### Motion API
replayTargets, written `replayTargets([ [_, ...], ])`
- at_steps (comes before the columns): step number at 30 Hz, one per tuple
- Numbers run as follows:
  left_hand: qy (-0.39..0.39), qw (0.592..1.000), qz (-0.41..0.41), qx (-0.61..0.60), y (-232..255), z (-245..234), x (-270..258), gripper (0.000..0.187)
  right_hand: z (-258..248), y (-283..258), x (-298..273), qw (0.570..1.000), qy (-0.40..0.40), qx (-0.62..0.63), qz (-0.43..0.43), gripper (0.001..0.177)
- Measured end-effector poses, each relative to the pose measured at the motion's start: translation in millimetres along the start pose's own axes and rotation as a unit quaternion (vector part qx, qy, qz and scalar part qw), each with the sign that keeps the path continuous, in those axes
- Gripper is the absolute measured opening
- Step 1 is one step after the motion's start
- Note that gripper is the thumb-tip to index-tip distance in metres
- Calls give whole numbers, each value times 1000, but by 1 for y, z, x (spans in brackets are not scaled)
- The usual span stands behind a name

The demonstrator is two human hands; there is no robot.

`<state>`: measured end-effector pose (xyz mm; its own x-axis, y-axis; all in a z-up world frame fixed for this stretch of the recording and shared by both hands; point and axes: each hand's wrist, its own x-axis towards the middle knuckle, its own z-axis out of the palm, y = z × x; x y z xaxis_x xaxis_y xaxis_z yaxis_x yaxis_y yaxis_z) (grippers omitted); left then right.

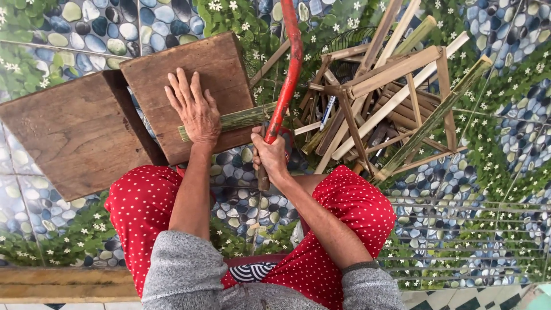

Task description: Sawing a piece of bamboo into smaller sections using a hand saw.

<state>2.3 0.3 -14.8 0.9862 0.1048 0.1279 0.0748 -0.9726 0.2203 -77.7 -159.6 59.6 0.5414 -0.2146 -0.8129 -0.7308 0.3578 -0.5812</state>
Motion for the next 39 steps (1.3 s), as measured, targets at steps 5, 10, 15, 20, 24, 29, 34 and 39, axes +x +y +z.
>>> replayTargets([
  [5,-1,1000,1,-4,-1,1,0,46,2,-4,-3,1000,4,3,1,24],
  [10,-4,1000,3,-12,-2,0,0,46,4,-6,-6,1000,3,5,8,25],
  [15,-20,1000,-6,-10,-3,2,-1,48,2,-1,-3,1000,-3,4,1,27],
  [20,-17,1000,-6,-22,0,-4,2,47,4,-4,-6,1000,-1,15,-5,26],
  [24,-14,1000,2,-12,1,-5,2,51,4,4,0,1000,1,14,-15,24],
  [29,-15,999,4,-36,2,-9,4,48,5,4,-1,1000,8,18,-22,24],
  [34,-22,999,11,-35,4,-14,1,50,6,0,-7,999,22,32,-18,24],
  [39,-15,998,16,-63,10,-25,3,41,6,-27,-19,1000,-11,-2,-12,7],
])
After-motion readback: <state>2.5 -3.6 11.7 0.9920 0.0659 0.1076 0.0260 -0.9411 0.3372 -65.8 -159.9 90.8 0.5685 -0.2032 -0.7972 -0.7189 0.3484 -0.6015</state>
